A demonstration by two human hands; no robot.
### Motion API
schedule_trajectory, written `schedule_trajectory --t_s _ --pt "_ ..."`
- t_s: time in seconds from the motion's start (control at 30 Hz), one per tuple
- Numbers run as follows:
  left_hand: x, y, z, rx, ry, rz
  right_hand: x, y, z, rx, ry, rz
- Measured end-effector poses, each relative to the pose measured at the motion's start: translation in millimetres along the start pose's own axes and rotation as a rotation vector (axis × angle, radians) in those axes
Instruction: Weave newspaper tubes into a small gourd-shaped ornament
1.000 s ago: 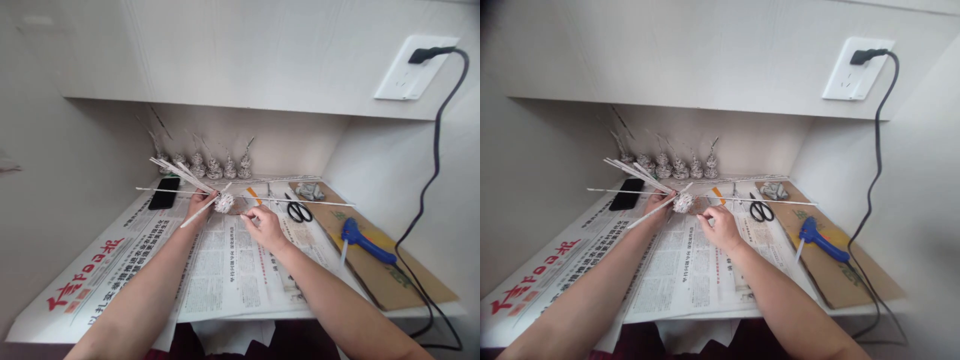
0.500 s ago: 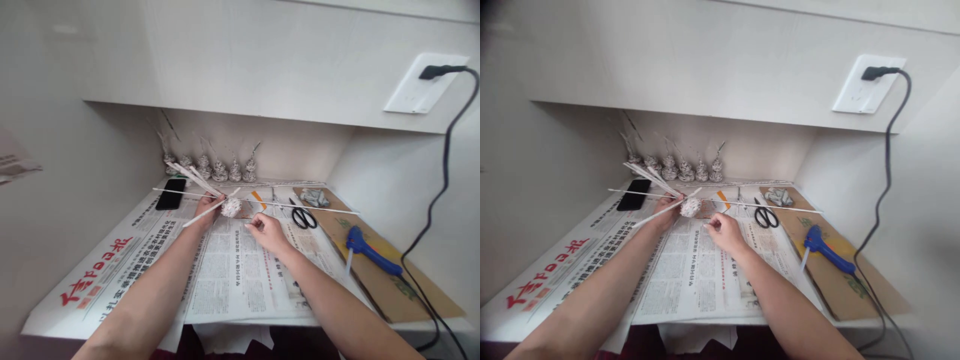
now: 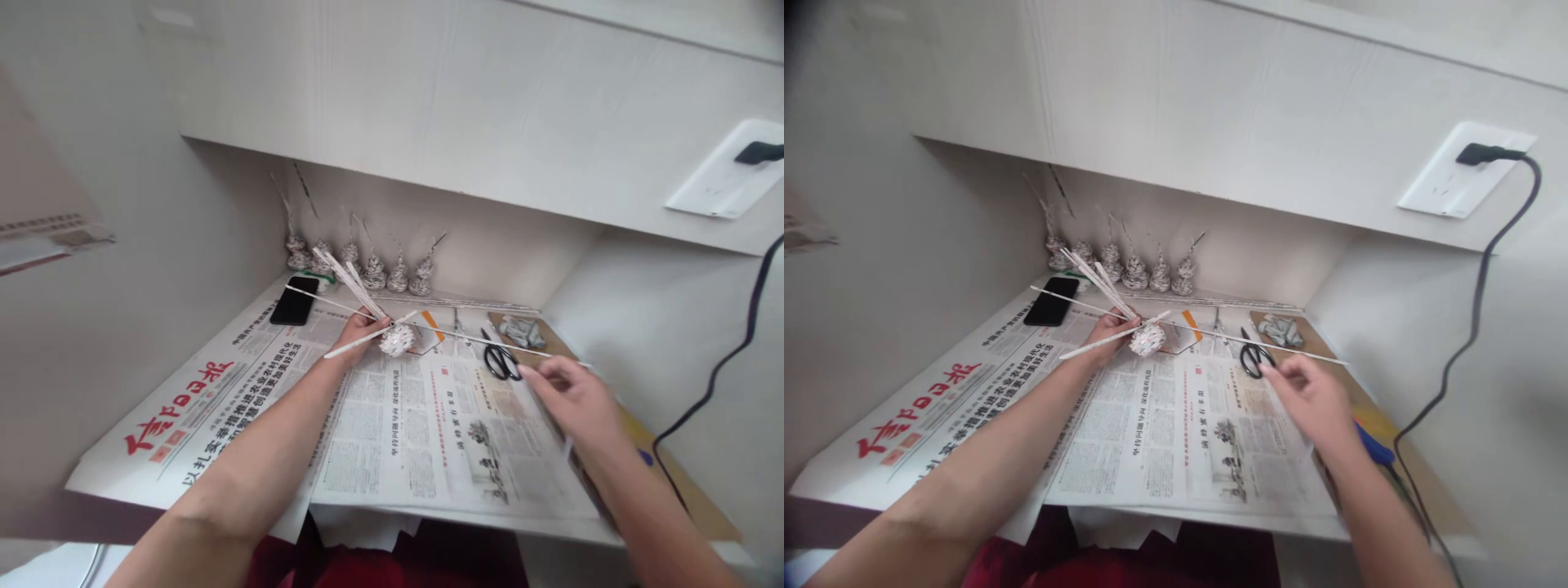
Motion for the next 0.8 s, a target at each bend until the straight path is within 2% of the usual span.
schedule_trajectory --t_s 0.1,0.17,0.27,0.33,0.5,0.57,0.7,0.77,0.8 --pt "2.9 -0.1 1.2 -0.008 -0.007 -0.012 -34.4 86.3 -0.9 0.167 0.042 0.358" --pt "6.8 2.2 3.4 -0.012 -0.023 -0.012 -45.9 131.1 2.8 0.241 -0.005 0.54" --pt "13.1 7.2 7.4 0.008 -0.063 -0.031 -44.4 165.7 14.2 0.338 -0.136 0.679" --pt "16.1 8.5 9.9 0.025 -0.092 -0.056 -38.0 160.4 18.4 0.292 -0.125 0.714" --pt "22.0 2.5 14.8 0.025 -0.181 -0.056 -22.8 126.4 14.4 0.174 -0.014 0.756" --pt "24.0 2.3 16.2 0.031 -0.2 -0.077 -22.1 120.8 13.3 0.194 -0.015 0.732" --pt "29.8 8.5 19.1 0.047 -0.206 -0.154 -26.6 108.4 27.2 0.323 -0.032 0.487" --pt "35.1 11.4 21.3 0.042 -0.217 -0.175 -23.6 88.5 41.4 0.338 -0.033 0.293" --pt "38.2 12.7 22.6 0.046 -0.228 -0.182 -20.2 72.5 48.8 0.292 -0.028 0.225"
Point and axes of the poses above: each hand's wrist, its own z-axis away from the middle knuckle, its own x-axis out of the palm, y = z × x, the point moved 7 cm from there along -z, towards the middle knuckle, and after that the axes turned 8 degrees about x, right-handed, at the moved point
